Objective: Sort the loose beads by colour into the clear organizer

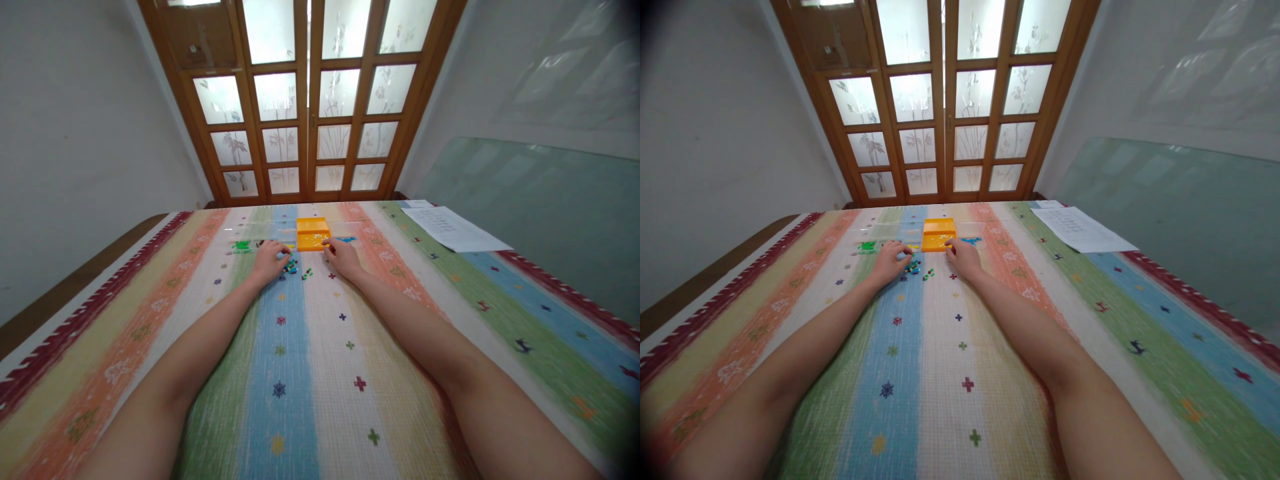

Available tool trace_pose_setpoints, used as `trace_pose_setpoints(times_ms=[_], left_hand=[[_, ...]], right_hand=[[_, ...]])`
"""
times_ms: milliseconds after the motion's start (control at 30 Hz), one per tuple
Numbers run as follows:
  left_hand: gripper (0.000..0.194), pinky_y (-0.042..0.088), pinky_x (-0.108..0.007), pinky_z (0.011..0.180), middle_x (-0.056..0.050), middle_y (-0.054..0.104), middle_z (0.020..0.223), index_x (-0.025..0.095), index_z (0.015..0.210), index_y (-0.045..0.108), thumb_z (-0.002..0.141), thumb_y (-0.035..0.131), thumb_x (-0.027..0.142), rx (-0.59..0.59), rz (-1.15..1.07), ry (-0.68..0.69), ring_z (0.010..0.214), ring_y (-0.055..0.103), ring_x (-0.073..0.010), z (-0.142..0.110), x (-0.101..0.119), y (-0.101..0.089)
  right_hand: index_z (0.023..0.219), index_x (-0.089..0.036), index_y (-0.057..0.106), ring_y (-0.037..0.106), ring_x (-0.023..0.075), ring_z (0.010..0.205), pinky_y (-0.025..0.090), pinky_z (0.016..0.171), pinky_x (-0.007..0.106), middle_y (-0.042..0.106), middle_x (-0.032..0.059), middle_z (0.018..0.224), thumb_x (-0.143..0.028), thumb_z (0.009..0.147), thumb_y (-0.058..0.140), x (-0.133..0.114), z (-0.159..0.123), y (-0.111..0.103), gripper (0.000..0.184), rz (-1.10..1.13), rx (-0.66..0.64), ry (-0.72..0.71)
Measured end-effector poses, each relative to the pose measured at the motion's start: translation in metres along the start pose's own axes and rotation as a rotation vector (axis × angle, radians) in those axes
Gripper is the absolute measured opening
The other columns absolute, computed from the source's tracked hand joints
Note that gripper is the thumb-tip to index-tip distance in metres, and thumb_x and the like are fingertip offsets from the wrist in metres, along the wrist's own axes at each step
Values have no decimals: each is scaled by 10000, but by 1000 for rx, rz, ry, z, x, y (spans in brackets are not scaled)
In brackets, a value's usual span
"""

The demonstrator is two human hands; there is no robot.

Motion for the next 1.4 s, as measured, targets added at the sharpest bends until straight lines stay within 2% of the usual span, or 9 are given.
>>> trace_pose_setpoints(times_ms=[100,200,300,433,567,800,1000,1167,1400], left_hand=[[189,464,-364,917,-72,734,987,205,970,749,887,595,277,127,-24,-183,951,623,-230,3,-40,-18],[248,485,-302,782,-54,734,885,186,1009,743,880,574,315,260,-96,-425,824,645,-200,-1,-87,-34],[274,487,-264,729,-43,736,888,189,1036,731,857,579,330,391,-137,-588,828,663,-187,-11,-125,-46],[244,491,-243,658,-45,729,882,176,997,713,821,584,286,515,-228,-708,767,670,-170,-22,-154,-54],[213,471,-225,567,-44,722,864,164,960,682,790,568,223,569,-373,-779,643,646,-141,-26,-164,-52],[340,462,-214,537,-65,738,963,152,1104,653,790,543,220,551,-435,-824,634,652,-133,-27,-163,-50],[363,497,-240,678,-37,722,885,178,1129,686,807,543,263,459,-238,-735,770,672,-166,-24,-147,-51],[312,487,-268,766,-38,729,900,196,1105,710,887,510,296,315,-106,-489,818,656,-181,-11,-105,-42],[265,474,-298,797,-56,752,978,204,1057,742,931,523,286,6,-13,-63,821,643,-192,-4,-33,-11]], right_hand=[[1125,-220,716,652,193,795,446,730,286,744,36,897,-270,956,552,-1,0,3,240,-7,-24,-34],[1118,-219,716,658,198,845,449,758,292,751,47,964,-272,967,556,-8,-2,6,226,-24,-80,-104],[1077,-216,724,656,208,931,450,824,308,747,67,1039,-252,982,540,-23,-6,8,210,-25,-145,-225],[1050,-215,735,620,230,977,444,876,340,725,89,1020,-251,987,546,-49,-15,10,202,-37,-207,-370],[1134,-230,731,569,253,1046,436,949,389,694,100,1068,-279,989,566,-76,-25,14,225,-41,-260,-520],[1267,-278,700,555,252,1160,424,1046,442,661,87,1229,-335,1006,580,-90,-34,21,293,27,-346,-618],[1135,-267,738,559,248,1137,424,1037,433,678,80,1180,-236,983,575,-87,-32,21,225,53,-339,-591],[1035,-242,736,561,245,1089,431,1003,404,683,80,1114,-239,954,616,-84,-31,24,145,55,-319,-582],[997,-225,733,566,236,1056,441,964,385,685,75,1035,-290,951,671,-79,-29,26,102,62,-295,-556]])
Point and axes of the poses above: each hand's wrist, its own z-axis towards the middle knuckle, its own y-axis out of the palm, x = y × z, the point moved 7 cm from there along z, towards the middle knuckle
